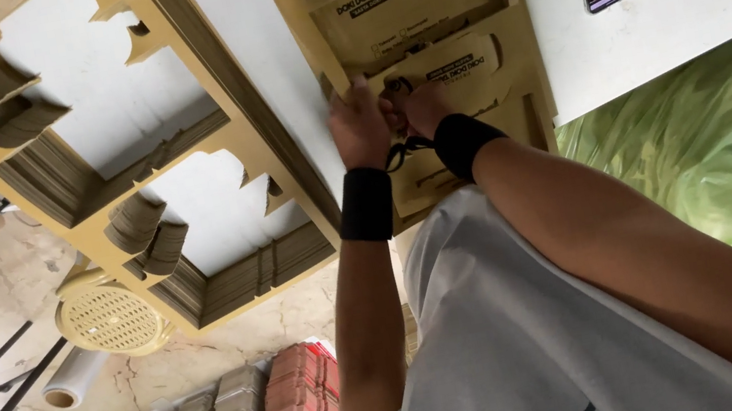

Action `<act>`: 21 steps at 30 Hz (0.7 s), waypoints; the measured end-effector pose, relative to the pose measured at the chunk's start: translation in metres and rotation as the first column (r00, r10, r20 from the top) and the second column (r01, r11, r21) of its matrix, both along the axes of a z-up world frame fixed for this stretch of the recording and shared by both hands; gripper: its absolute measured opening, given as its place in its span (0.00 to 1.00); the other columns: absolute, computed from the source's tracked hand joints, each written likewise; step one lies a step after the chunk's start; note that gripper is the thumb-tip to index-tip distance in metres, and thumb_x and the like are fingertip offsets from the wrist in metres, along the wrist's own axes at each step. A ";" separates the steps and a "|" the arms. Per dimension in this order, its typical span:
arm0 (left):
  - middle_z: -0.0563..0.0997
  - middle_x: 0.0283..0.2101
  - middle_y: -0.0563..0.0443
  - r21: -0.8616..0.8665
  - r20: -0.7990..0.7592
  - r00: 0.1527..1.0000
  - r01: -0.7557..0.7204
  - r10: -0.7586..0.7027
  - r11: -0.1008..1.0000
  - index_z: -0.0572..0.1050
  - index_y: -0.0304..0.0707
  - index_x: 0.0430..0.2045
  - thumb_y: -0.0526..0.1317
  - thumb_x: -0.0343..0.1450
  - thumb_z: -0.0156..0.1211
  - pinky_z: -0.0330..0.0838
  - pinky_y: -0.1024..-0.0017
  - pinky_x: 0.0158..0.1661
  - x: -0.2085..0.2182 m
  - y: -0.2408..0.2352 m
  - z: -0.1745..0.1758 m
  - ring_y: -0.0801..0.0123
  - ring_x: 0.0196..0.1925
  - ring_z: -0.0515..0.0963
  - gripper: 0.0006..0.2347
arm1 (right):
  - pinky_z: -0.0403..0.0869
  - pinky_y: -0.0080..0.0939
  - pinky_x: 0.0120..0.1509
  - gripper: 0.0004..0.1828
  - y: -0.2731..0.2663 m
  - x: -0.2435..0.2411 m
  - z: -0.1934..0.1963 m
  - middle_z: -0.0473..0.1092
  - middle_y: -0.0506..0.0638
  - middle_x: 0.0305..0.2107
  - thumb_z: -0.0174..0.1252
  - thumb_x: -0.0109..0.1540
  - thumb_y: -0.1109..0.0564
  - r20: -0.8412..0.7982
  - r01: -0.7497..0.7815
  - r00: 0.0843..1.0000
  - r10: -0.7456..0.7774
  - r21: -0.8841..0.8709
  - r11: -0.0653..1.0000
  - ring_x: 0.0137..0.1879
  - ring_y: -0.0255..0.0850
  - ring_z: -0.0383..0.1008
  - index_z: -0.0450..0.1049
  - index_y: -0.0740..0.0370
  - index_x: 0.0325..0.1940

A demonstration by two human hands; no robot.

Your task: Folding flat cardboard sheets into boxes and stacking them on a table.

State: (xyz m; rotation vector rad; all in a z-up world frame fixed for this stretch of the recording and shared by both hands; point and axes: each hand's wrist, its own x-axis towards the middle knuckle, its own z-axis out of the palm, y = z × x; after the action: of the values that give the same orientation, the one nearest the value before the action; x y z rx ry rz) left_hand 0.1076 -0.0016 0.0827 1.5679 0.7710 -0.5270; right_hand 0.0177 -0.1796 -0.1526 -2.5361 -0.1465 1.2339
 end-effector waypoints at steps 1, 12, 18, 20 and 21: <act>0.81 0.19 0.51 0.120 0.048 0.990 0.127 -0.133 0.985 0.76 0.40 0.31 0.55 0.79 0.40 0.78 0.63 0.29 0.002 -0.002 0.014 0.67 0.23 0.83 0.21 | 0.57 0.33 0.24 0.23 -0.006 0.003 -0.081 0.66 0.40 0.14 0.61 0.60 0.34 0.208 -0.529 0.773 0.599 -0.309 0.790 0.24 0.31 0.66 0.70 0.45 0.18; 0.80 0.22 0.39 0.359 0.150 0.960 0.170 -0.236 0.918 0.60 0.12 0.61 0.48 0.77 0.47 0.76 0.54 0.29 -0.024 -0.044 0.014 0.51 0.28 0.82 0.29 | 0.60 0.43 0.31 0.25 -0.021 0.000 -0.025 0.69 0.52 0.18 0.50 0.68 0.45 0.265 -0.342 0.903 0.339 -0.034 0.939 0.29 0.46 0.70 0.64 0.58 0.18; 0.83 0.22 0.47 0.256 0.213 0.939 0.212 -0.269 0.943 0.63 0.16 0.60 0.51 0.78 0.43 0.79 0.51 0.35 -0.020 -0.040 0.040 0.46 0.28 0.85 0.28 | 0.61 0.43 0.34 0.26 -0.016 0.035 -0.027 0.64 0.45 0.13 0.44 0.66 0.42 0.432 -0.364 0.814 0.388 -0.139 0.921 0.25 0.39 0.61 0.61 0.52 0.15; 0.82 0.20 0.50 0.205 0.196 0.949 0.208 -0.248 0.957 0.65 0.19 0.57 0.53 0.80 0.41 0.79 0.55 0.34 -0.024 -0.030 0.040 0.53 0.26 0.85 0.27 | 0.62 0.44 0.35 0.26 -0.040 -0.020 -0.080 0.62 0.43 0.12 0.42 0.65 0.41 0.465 -0.365 0.791 0.398 -0.164 0.916 0.23 0.37 0.59 0.60 0.50 0.14; 0.81 0.19 0.52 0.163 0.205 0.955 0.183 -0.215 0.970 0.64 0.19 0.58 0.53 0.80 0.41 0.78 0.57 0.32 -0.023 -0.027 0.041 0.58 0.25 0.84 0.27 | 0.62 0.44 0.36 0.26 -0.054 -0.031 -0.128 0.62 0.42 0.11 0.41 0.65 0.40 0.485 -0.364 0.775 0.404 -0.180 0.914 0.22 0.36 0.57 0.59 0.49 0.14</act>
State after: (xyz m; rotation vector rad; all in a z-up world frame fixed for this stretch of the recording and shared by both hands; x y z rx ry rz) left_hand 0.0842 -0.0287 0.1239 1.8146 0.4909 -0.4403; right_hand -0.0138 -0.2334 -0.2803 -2.9433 -0.7933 0.6371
